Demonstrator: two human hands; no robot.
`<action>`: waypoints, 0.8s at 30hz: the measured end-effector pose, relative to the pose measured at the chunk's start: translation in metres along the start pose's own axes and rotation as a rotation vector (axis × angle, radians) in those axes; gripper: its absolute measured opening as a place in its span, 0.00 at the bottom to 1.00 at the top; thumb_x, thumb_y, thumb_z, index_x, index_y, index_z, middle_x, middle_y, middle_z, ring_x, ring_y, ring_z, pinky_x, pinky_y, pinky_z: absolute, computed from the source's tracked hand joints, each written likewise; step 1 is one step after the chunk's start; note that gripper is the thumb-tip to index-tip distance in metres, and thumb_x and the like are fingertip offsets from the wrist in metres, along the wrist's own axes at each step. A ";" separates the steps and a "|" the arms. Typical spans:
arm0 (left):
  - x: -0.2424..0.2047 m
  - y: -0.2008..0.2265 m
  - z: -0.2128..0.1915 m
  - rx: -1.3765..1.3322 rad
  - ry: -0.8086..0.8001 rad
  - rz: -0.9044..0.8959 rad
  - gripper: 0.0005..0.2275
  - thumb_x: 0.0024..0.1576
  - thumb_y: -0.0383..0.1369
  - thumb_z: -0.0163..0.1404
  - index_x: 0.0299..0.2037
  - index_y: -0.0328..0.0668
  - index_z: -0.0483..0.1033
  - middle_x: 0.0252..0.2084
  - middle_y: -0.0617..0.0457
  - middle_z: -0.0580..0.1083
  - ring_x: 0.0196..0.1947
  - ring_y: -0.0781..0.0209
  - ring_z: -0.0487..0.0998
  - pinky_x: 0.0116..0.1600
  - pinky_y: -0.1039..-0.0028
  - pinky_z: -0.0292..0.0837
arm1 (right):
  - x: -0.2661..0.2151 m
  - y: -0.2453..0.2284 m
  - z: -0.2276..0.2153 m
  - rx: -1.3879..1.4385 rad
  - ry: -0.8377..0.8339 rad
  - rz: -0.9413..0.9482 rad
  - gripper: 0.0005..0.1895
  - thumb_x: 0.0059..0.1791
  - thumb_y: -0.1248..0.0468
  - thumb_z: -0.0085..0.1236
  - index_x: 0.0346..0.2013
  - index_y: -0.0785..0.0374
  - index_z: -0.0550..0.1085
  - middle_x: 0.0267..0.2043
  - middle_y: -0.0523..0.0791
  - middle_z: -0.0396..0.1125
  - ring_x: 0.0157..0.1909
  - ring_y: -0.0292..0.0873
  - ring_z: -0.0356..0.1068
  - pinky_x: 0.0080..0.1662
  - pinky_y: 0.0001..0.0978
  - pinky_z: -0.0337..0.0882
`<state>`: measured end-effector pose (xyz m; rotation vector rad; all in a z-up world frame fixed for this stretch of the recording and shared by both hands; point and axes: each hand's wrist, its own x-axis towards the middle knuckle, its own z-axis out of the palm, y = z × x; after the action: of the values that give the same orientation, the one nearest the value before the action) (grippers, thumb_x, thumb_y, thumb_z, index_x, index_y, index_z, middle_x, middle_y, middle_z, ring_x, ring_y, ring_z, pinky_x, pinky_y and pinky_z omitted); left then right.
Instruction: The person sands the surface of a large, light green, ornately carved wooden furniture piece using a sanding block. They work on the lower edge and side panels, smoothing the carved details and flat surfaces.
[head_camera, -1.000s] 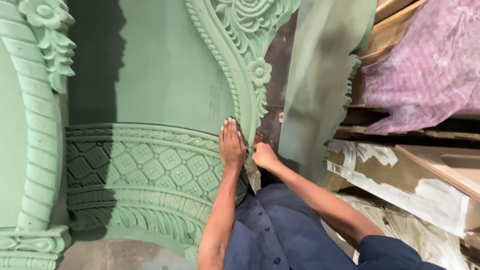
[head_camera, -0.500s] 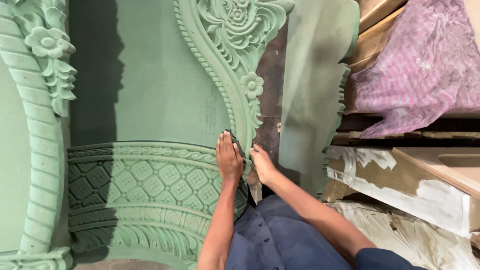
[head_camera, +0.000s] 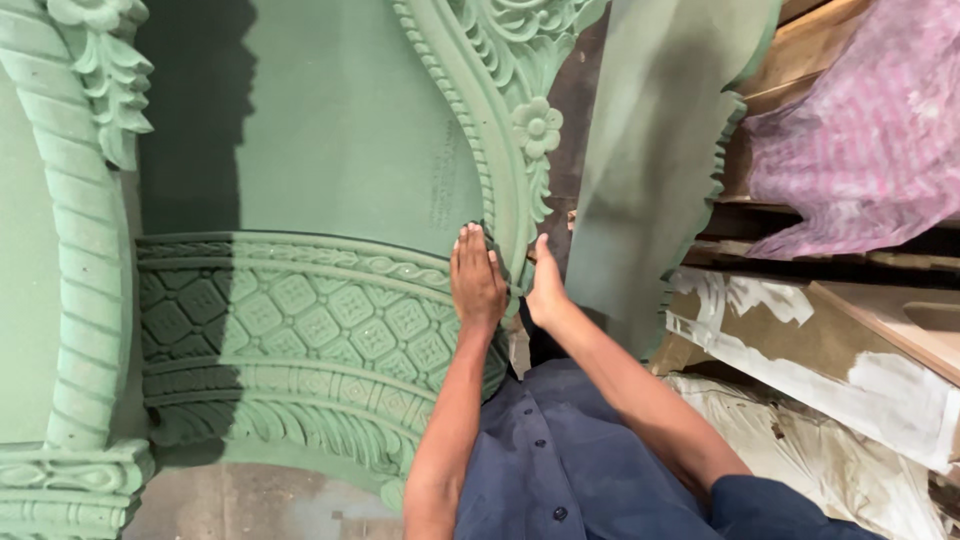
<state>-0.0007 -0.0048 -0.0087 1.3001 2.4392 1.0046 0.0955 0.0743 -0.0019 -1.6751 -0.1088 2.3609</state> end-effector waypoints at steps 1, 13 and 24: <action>0.000 0.001 0.000 0.002 -0.001 -0.003 0.21 0.68 0.31 0.37 0.69 0.28 0.61 0.71 0.38 0.65 0.73 0.41 0.61 0.75 0.54 0.54 | 0.001 -0.002 -0.002 -0.030 -0.037 -0.048 0.44 0.53 0.32 0.32 0.66 0.64 0.65 0.67 0.49 0.64 0.67 0.49 0.62 0.68 0.48 0.57; 0.002 -0.001 0.006 0.062 -0.034 -0.030 0.21 0.68 0.31 0.38 0.69 0.28 0.61 0.71 0.39 0.64 0.74 0.44 0.60 0.76 0.55 0.53 | 0.009 -0.010 -0.014 -0.115 -0.029 -0.040 0.53 0.52 0.30 0.26 0.75 0.71 0.46 0.78 0.59 0.48 0.77 0.55 0.47 0.72 0.51 0.44; 0.000 -0.002 0.004 0.079 -0.057 -0.037 0.20 0.68 0.32 0.39 0.69 0.29 0.63 0.72 0.38 0.63 0.75 0.45 0.59 0.76 0.55 0.52 | 0.023 0.002 -0.018 -0.268 0.097 -0.084 0.53 0.54 0.31 0.27 0.77 0.71 0.39 0.81 0.53 0.35 0.80 0.45 0.34 0.74 0.39 0.32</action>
<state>0.0000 -0.0037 -0.0135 1.2839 2.4735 0.8587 0.1046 0.0767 -0.0295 -1.8583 -0.4869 2.2805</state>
